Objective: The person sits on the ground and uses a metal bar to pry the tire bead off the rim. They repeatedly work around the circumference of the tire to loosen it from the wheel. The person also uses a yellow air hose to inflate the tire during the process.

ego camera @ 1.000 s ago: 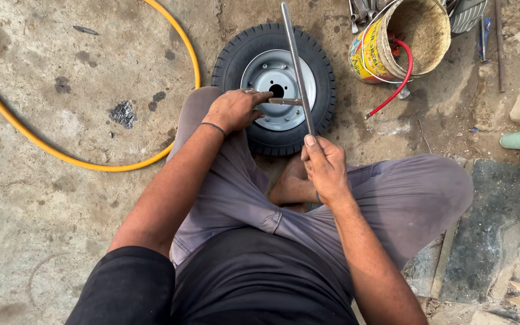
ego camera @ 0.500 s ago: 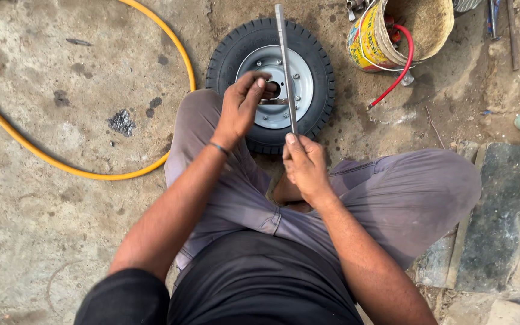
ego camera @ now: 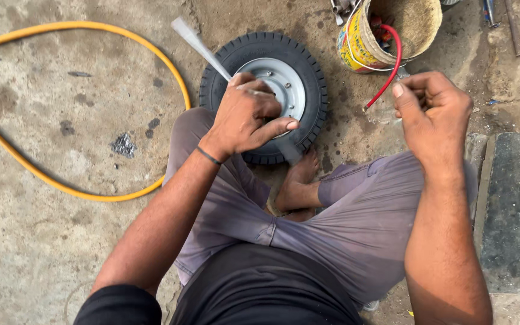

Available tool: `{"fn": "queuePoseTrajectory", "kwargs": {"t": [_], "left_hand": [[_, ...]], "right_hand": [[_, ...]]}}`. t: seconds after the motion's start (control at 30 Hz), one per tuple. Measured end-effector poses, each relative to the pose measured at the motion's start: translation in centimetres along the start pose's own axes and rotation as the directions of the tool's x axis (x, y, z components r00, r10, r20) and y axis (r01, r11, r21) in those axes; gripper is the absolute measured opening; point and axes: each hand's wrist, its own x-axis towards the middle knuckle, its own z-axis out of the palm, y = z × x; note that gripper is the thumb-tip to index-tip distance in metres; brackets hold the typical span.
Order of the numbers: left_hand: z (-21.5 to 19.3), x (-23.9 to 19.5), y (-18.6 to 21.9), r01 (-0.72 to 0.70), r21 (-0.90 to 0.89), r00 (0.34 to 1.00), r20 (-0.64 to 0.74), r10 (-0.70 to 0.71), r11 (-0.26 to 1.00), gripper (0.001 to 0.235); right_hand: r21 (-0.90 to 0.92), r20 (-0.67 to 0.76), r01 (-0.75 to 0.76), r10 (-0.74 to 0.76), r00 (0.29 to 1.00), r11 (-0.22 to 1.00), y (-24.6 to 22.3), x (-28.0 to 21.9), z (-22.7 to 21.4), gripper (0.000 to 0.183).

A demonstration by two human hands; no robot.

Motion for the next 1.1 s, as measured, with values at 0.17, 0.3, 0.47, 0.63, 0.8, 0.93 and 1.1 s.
{"fn": "queuePoseTrajectory", "kwargs": {"t": [0.17,0.3,0.47,0.63,0.8,0.93,1.1], "left_hand": [[1.0,-0.4,-0.4,-0.082,-0.196,0.825,-0.563,-0.043,0.977,0.053],[0.6,1.1,-0.4,-0.133,-0.077,0.942,-0.319,0.102,0.988,0.05],[1.7,2.2,1.5,0.12,0.13,0.959,-0.271,-0.081,0.984,0.038],[3.9,2.0,1.5,-0.036,0.006,0.884,-0.466,0.035,0.999,0.033],[1.7,2.3,0.0,-0.081,-0.1,0.876,-0.482,0.024,0.992,0.056],[0.1,1.6,1.1,0.073,-0.197,0.985,-0.137,-0.101,0.978,0.038],[1.2,0.6,2.8,0.374,-0.207,0.878,-0.236,-0.417,0.904,0.025]], "right_hand": [[-0.137,-0.017,-0.127,0.125,0.992,0.982,1.9,-0.6,1.0,0.009],[-0.198,0.128,0.036,-0.011,0.992,0.98,0.5,-1.4,1.7,0.01],[-0.262,0.176,0.042,0.005,0.984,0.964,-0.9,-0.8,1.6,0.013],[-0.314,0.175,0.077,-0.022,0.984,0.946,-0.6,-1.2,1.1,0.014],[-0.308,0.227,0.03,0.042,0.973,0.951,-0.8,-0.9,1.3,0.015],[-0.331,0.238,0.079,0.002,0.971,0.94,-1.0,-0.9,1.7,0.015],[-0.303,0.259,0.066,0.016,0.966,0.951,-0.8,-0.8,1.4,0.013]]}}
